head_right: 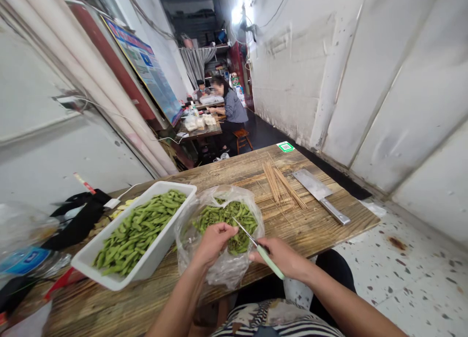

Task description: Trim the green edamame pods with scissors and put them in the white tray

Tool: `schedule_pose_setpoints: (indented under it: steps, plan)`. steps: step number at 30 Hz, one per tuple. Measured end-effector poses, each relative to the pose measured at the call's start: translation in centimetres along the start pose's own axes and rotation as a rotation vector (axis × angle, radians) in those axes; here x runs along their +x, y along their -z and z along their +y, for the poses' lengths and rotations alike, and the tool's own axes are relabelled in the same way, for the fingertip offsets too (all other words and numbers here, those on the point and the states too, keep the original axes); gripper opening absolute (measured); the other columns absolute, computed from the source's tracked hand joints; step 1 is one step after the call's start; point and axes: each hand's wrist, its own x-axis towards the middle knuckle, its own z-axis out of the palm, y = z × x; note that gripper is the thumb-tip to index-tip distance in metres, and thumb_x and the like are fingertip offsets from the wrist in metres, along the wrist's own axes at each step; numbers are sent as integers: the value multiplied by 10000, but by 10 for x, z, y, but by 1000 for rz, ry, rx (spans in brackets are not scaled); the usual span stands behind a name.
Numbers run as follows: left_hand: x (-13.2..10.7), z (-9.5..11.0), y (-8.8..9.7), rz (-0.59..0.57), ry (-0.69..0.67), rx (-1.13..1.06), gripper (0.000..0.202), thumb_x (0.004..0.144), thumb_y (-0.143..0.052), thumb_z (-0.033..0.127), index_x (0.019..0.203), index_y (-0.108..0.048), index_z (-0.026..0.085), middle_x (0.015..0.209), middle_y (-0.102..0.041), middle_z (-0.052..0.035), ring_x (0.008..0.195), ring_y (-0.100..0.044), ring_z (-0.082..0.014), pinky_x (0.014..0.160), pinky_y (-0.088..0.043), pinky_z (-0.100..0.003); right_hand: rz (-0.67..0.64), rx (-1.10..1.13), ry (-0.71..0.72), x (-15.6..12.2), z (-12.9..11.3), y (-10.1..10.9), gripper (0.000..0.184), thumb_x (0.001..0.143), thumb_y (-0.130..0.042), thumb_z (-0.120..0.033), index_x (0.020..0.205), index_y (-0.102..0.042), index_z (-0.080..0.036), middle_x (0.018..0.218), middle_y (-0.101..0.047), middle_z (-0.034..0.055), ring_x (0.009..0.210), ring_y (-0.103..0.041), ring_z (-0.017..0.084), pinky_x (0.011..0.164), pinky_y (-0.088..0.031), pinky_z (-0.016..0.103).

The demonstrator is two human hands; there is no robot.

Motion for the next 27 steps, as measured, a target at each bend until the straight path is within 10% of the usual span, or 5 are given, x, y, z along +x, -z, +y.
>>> schedule_pose_setpoints:
  steps: [9,16,27]
  plan:
    - [0,-8,7,-214,118,-288,369,596,-739,424,628,-499,145,500,-500,59,335,-235,2,369,-92,-189,-11,163,-96,2,7,-8,394,764,-567,-545,711,-549,-155,488,-411,-62,409,-376,73,387,-282,177]
    - [-3,-5,3,-112,61,-444,348,626,-739,376,693,-496,136,513,-521,54,343,-238,12,353,-89,-155,-101,335,-98,-4,11,-9,413,819,-510,-531,991,-525,-156,502,-451,-76,388,-422,63,363,-335,153]
    - [-6,-5,-4,-52,45,-449,369,613,-742,401,653,-488,137,443,-481,65,323,-227,15,351,-79,-154,-128,398,-102,-2,8,-12,389,809,-535,-521,952,-522,-159,494,-439,-86,372,-409,50,343,-338,138]
